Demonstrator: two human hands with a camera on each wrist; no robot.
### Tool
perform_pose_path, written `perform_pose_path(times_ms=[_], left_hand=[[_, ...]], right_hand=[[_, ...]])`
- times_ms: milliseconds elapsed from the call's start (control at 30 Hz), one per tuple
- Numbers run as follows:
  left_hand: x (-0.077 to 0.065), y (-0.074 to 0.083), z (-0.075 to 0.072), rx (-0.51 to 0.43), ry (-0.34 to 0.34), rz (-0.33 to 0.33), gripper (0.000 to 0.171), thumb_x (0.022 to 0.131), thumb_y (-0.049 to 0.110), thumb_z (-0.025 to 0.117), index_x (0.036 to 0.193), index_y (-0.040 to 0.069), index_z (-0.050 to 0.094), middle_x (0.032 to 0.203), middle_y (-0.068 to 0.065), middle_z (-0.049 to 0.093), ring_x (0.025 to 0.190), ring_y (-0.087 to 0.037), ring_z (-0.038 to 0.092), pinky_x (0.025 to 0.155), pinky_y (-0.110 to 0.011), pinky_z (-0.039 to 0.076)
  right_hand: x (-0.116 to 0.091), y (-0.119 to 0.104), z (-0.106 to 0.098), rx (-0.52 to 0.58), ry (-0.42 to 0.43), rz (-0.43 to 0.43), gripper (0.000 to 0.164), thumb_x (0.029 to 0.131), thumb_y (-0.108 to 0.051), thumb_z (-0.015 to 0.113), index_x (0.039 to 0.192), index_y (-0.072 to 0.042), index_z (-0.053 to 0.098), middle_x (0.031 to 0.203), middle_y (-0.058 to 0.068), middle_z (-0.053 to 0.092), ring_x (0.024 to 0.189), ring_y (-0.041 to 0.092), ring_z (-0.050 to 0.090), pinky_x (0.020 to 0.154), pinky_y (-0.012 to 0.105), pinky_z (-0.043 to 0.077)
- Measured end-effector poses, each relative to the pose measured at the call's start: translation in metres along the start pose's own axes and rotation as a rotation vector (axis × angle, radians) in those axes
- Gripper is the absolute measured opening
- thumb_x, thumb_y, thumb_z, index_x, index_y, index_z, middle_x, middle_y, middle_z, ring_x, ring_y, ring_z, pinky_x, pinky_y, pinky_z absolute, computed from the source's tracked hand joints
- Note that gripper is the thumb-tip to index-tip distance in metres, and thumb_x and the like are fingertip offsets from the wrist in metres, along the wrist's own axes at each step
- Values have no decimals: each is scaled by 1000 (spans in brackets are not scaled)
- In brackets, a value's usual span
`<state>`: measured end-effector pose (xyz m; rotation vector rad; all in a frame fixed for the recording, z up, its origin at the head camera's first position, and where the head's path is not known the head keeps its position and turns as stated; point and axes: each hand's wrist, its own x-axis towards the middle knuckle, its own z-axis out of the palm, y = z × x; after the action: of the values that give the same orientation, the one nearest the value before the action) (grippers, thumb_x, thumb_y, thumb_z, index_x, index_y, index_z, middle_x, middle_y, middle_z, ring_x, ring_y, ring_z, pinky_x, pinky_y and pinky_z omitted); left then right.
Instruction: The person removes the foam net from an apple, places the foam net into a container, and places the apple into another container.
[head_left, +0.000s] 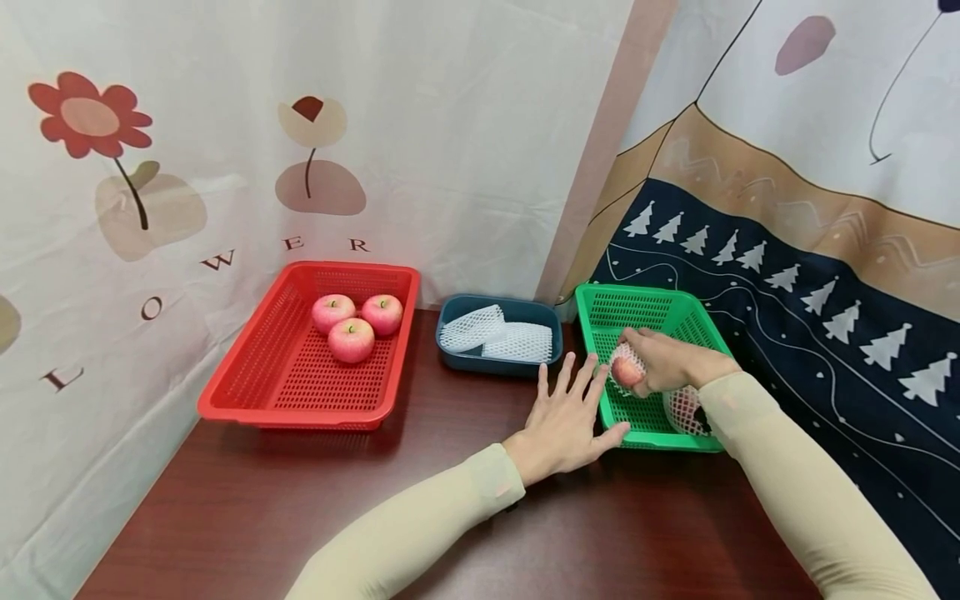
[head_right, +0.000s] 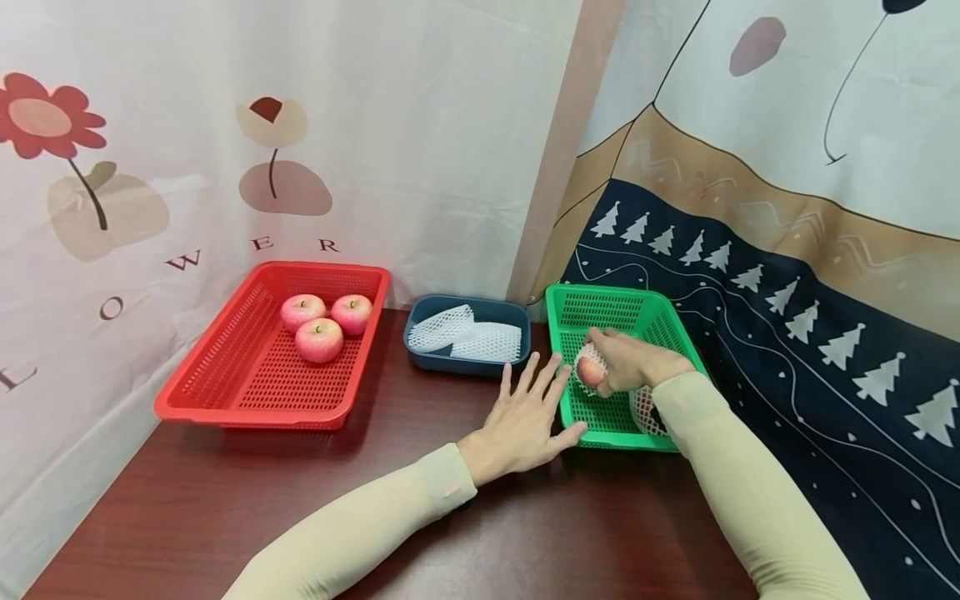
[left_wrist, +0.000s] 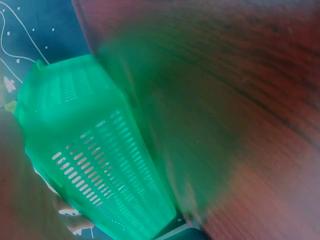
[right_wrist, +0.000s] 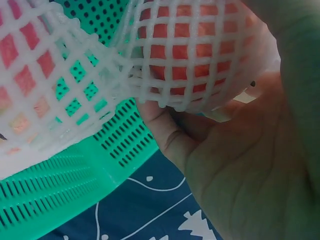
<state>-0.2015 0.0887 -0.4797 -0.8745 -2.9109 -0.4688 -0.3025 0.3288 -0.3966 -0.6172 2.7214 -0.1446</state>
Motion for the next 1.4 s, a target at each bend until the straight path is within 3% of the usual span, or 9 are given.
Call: perform_pose_path(times_ms=[67, 100, 200, 300, 367, 533, 733, 1067, 1400], left_hand=[[0, 0, 0, 2, -1, 0, 97, 115, 83, 30, 189, 23, 15, 199, -3, 13, 186, -39, 10, 144, -78, 19], [0, 0, 1, 3, 0, 1, 97, 115, 83, 30, 189, 23, 16, 199, -3, 13, 186, -39, 10, 144, -78, 20], [0, 0, 2, 8, 5, 4, 97, 115, 83, 30, 189, 22, 17, 199, -4, 14, 185, -41, 13, 143, -78, 21], [0, 0, 2, 14, 7, 3, 98, 114, 84, 29, 189, 22, 18, 199, -3, 13, 185, -41, 14, 143, -78, 21], [0, 1, 3, 16, 6, 1, 98, 114, 84, 29, 189, 22, 17, 199, -2, 12, 185, -40, 13, 143, -78, 21], [0, 2, 3, 18, -2, -5, 97, 115, 84, 28, 189, 24, 13, 200, -1, 10, 186, -40, 11, 143, -78, 20], [0, 2, 4, 20, -1, -9, 97, 114, 84, 28, 189, 24, 13, 200, 0, 8, 186, -40, 12, 144, -78, 19], [0, 1, 3, 0, 10, -9, 98, 114, 84, 31, 189, 22, 15, 199, -2, 11, 185, -41, 14, 143, -79, 19], [-1, 1, 4, -34, 6, -16, 98, 115, 83, 32, 190, 24, 11, 200, -1, 8, 185, -41, 14, 144, -77, 19]], right_hand=[[3, 9, 2, 9, 4, -5, 92, 88, -32, 101, 162, -8, 52, 155, 32, 62, 130, 44, 70, 113, 72, 60], [8, 23, 7, 21, 22, -38, 93, 89, -38, 101, 163, -12, 52, 154, 29, 62, 128, 41, 70, 111, 67, 63], [11, 33, 10, 8, 47, -62, 95, 88, -44, 102, 163, -13, 53, 153, 28, 61, 125, 40, 70, 108, 64, 64], [7, 24, 7, 1, 72, -58, 96, 85, -39, 103, 163, -6, 55, 155, 29, 59, 125, 40, 69, 109, 64, 63], [-1, 6, 0, -22, 67, -23, 98, 84, -33, 103, 162, 1, 54, 156, 33, 58, 127, 45, 69, 111, 70, 61], [-11, -11, -8, -55, 69, -3, 94, 89, -28, 99, 162, 10, 52, 158, 36, 60, 135, 49, 69, 116, 72, 59], [-13, -14, -11, -37, 65, 6, 91, 93, -28, 96, 162, 10, 53, 161, 36, 63, 141, 51, 68, 120, 74, 56], [-17, -14, -14, 38, 85, 7, 88, 93, -30, 96, 160, 2, 48, 144, 29, 70, 110, 31, 74, 98, 56, 68], [-20, -18, -18, 22, 121, 11, 91, 95, -33, 94, 161, 5, 45, 147, 33, 65, 111, 35, 74, 101, 60, 68]])
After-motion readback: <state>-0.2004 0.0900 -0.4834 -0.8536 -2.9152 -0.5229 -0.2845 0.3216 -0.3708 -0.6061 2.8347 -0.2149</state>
